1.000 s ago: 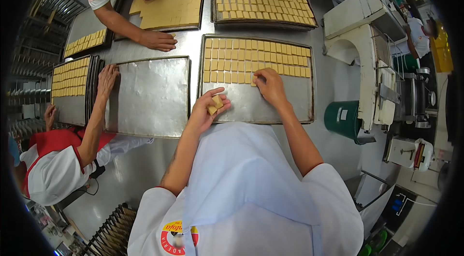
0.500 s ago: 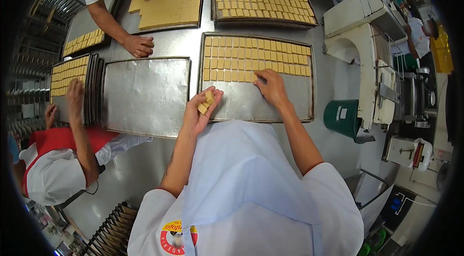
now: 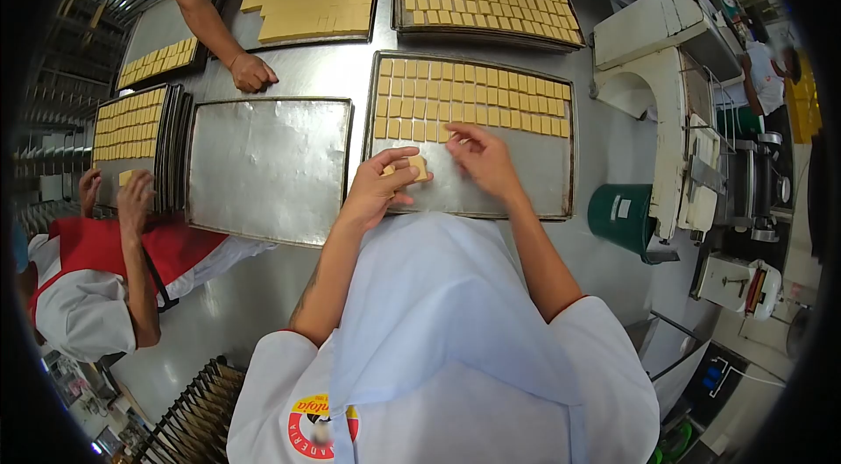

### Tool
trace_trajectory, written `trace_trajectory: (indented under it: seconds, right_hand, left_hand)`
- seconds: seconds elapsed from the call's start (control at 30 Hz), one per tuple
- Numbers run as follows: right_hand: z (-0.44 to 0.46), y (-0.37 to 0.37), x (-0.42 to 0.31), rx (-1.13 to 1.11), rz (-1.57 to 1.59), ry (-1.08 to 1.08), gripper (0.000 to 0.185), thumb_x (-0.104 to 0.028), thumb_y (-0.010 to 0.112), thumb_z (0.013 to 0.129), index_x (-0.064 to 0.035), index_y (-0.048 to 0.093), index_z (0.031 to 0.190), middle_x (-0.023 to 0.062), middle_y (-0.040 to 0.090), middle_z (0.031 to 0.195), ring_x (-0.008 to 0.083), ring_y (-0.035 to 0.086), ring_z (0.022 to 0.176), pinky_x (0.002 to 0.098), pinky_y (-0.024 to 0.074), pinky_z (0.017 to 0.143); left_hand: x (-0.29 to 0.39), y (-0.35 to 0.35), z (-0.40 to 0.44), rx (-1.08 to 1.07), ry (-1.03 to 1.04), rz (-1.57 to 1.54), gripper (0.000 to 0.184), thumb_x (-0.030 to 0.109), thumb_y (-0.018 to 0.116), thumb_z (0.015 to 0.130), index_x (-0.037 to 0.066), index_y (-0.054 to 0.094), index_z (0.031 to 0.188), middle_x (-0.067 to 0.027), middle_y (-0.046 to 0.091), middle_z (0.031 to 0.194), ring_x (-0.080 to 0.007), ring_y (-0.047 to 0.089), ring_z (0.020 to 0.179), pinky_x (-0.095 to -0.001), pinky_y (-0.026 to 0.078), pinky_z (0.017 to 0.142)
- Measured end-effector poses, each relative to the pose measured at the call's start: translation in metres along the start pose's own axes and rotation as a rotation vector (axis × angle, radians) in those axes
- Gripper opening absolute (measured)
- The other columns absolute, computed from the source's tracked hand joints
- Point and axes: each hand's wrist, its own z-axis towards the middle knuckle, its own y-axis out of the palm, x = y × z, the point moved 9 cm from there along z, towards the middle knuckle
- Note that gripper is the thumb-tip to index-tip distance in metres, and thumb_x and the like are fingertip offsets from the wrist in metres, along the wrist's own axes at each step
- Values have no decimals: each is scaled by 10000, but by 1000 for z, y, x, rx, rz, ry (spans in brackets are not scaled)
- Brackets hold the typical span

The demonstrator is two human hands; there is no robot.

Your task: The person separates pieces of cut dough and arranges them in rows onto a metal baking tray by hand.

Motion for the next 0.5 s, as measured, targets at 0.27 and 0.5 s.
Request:
trace_trajectory:
  seconds: [0.27, 0.5]
  right_hand:
    - [-15, 35, -17, -136, 137, 29, 374, -96, 690, 930, -34, 610, 1290, 57, 604, 1062, 116, 678, 773, 239, 552, 660]
    - [-17, 40, -12, -124, 221, 20, 360, -78, 672, 941, -10, 602, 1288, 75, 616, 1080, 119, 678, 838, 248, 559, 720]
  left_hand:
    - [12, 2, 8, 67, 63, 143, 440, 107, 719, 909, -14, 562, 1302, -95, 680, 1088, -168, 732, 892, -191, 422, 397]
    - [21, 5, 7, 75, 160, 271, 482, 77, 705, 890, -19, 535, 1331, -119, 674, 1074, -172, 734, 837, -211, 492, 435]
